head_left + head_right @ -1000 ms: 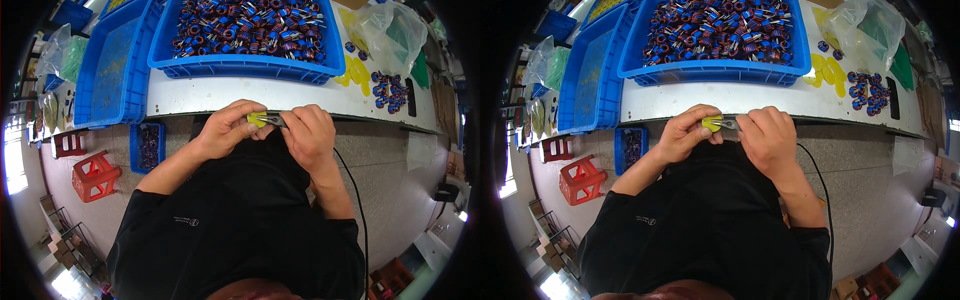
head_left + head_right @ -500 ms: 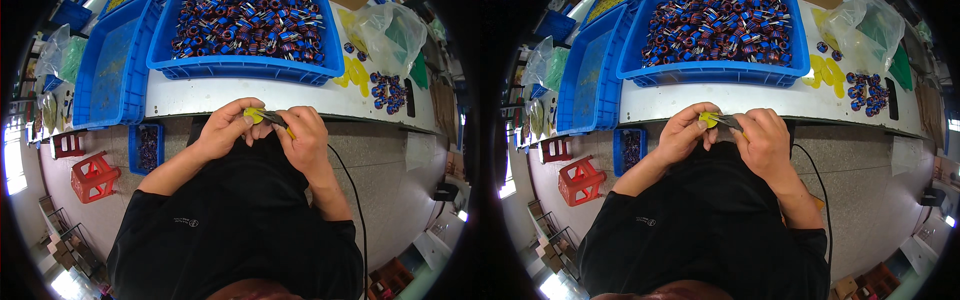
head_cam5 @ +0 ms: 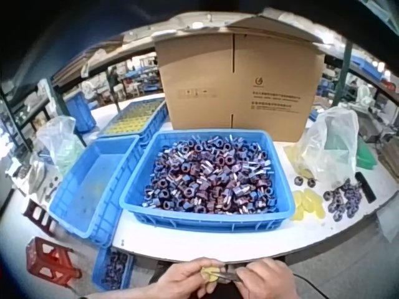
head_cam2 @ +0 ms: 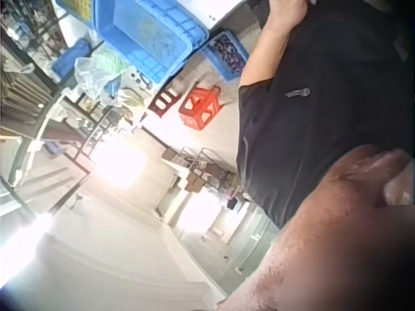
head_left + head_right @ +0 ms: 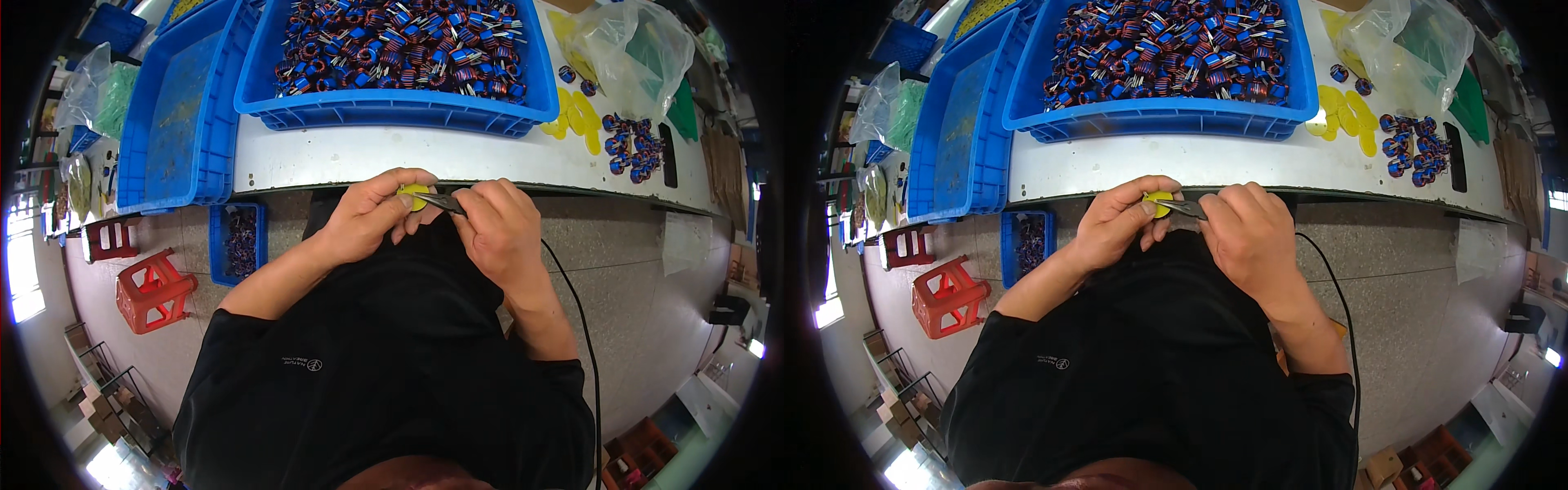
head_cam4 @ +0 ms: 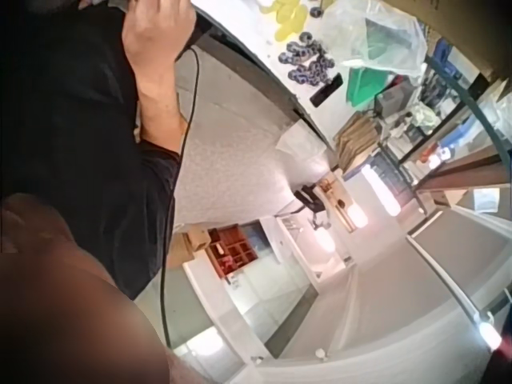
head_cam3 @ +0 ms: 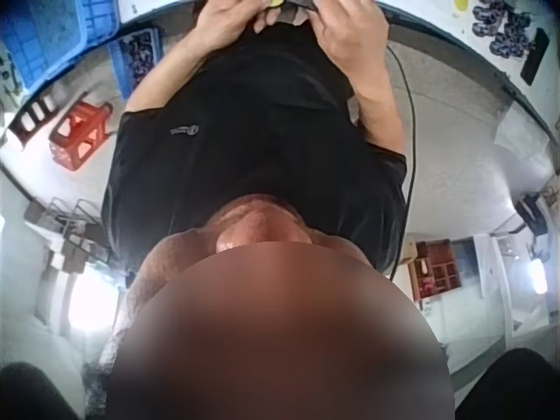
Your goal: The person is trimming the leads of small electronic components using diagonal pliers.
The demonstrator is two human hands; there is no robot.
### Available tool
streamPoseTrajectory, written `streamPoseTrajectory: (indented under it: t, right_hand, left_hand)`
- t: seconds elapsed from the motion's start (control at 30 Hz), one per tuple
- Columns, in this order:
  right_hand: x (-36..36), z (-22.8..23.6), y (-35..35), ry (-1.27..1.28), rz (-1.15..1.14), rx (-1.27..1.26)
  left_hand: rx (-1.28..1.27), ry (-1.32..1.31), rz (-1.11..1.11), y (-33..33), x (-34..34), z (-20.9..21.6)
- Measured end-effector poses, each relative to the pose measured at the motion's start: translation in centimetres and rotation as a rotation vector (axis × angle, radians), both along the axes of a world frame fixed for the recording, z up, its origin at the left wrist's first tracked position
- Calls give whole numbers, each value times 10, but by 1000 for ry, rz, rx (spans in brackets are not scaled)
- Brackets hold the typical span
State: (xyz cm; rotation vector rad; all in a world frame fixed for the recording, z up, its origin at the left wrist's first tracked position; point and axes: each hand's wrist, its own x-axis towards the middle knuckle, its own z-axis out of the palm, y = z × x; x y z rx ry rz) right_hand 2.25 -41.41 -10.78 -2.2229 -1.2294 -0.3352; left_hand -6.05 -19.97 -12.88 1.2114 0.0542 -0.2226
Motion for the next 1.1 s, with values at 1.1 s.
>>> streamPoseTrajectory:
  t: [1.1]
  right_hand:
    - [-63,-26,-35,56,-283,-37]
  left_hand:
    - [-60,192,139,-49,-34,-8]
